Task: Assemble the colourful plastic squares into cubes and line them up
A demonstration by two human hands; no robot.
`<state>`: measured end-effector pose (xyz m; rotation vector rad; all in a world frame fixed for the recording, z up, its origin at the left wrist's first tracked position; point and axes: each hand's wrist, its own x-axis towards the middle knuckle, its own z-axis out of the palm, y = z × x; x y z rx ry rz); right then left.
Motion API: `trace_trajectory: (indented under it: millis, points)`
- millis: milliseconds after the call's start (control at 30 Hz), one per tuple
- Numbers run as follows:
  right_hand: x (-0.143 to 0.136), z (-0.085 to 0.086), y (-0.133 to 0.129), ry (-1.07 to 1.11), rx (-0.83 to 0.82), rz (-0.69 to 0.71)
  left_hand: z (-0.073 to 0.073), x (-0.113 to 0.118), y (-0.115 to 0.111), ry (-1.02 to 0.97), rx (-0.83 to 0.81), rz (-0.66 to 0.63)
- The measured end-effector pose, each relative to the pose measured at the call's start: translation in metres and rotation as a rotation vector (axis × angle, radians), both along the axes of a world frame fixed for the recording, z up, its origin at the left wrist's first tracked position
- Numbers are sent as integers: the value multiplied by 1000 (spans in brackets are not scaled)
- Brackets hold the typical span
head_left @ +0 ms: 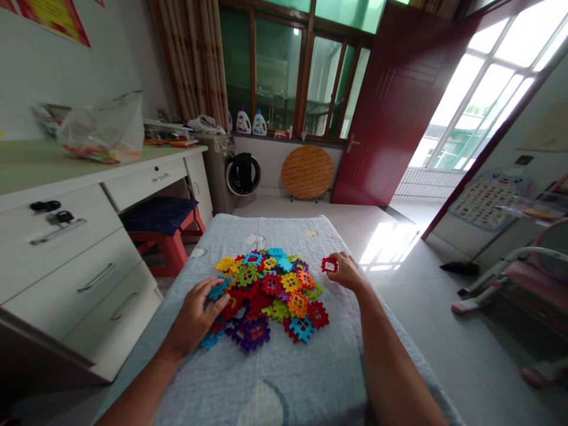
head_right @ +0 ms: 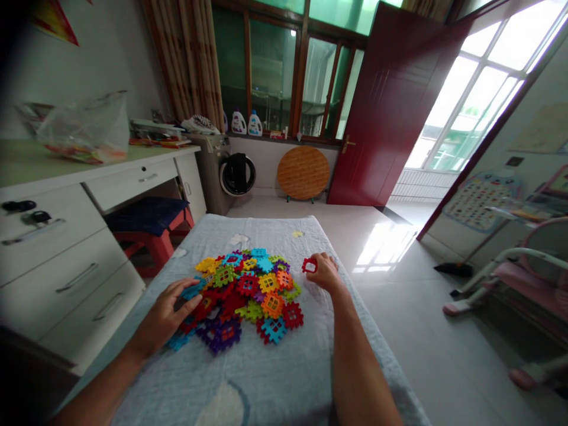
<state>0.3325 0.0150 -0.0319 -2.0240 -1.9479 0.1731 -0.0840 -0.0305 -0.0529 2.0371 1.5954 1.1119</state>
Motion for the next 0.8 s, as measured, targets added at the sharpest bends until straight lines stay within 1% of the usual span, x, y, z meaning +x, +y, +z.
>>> trace_trajectory:
  millis: [133,367,500,600,700,800]
  points:
    - [5,1,12,-61,-162,69,-1,-1,0,16,7,10]
    - [8,2,18,-91,-214,146,-4,0,1,32,40,21]
    - [7,5,20,-103,-205,169,-6,0,2,46,17,20]
    - [10,11,28,-103,-160,154,-6,-1,1,43,2,22]
    - [17,19,46,-111,-114,112,-6,-1,1,25,-1,22]
    - [26,26,68,-126,-111,56,-7,-2,2,15,-1,28]
